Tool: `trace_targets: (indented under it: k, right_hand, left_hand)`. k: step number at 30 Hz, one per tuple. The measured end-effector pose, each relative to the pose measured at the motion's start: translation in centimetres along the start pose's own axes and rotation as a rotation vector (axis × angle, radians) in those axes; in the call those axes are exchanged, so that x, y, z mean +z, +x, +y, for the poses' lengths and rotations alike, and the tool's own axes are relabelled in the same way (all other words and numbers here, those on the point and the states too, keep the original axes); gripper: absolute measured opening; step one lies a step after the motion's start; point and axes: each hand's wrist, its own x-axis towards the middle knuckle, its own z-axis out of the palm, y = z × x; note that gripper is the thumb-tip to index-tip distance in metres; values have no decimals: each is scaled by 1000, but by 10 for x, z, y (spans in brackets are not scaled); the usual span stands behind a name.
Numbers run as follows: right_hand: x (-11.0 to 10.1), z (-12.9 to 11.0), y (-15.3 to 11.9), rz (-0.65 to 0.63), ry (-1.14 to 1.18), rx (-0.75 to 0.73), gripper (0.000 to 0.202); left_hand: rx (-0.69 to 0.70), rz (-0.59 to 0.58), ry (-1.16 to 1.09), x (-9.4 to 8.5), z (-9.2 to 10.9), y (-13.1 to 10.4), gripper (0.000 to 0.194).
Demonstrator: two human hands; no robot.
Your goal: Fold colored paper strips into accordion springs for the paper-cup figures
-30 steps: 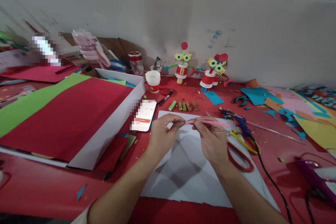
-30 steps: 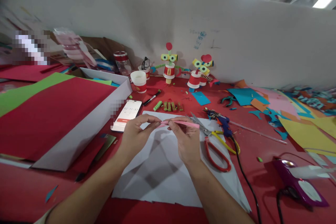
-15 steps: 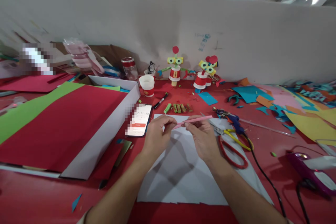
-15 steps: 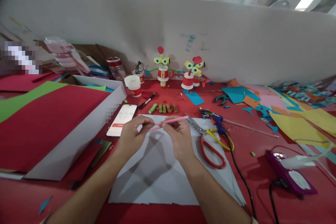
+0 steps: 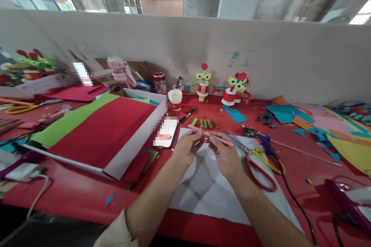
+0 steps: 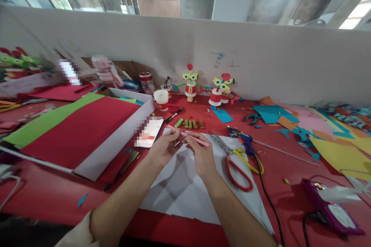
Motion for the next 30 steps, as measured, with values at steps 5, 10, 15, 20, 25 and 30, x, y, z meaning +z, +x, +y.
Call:
trace_targets:
  k: [5,10,15,20,25,30]
  right_hand:
    - [-7,-1,6,-84,-96,21,16]
    - [-7,-15,17,-88,-409,-46,22]
    - [4,-19,21,-242,-754,-200,22]
    - [-3,-11,17,-236,-784,-213,25]
    - [-7,-9,15,-263,-766,-150,24]
    - [-6,-10,16,-261,-749,-129,24]
  left_hand:
    - [16,-2,-39,-7,4,10,25]
    - [205,29,-27,-13,9,18,26]
    - [212,-65,69,-14,9,20,24]
    - [161,-10,2,-20,10,24,27]
    - [103,95,-41,-22,14,29,27]
    - [67,175,-78,-18,14,28,26]
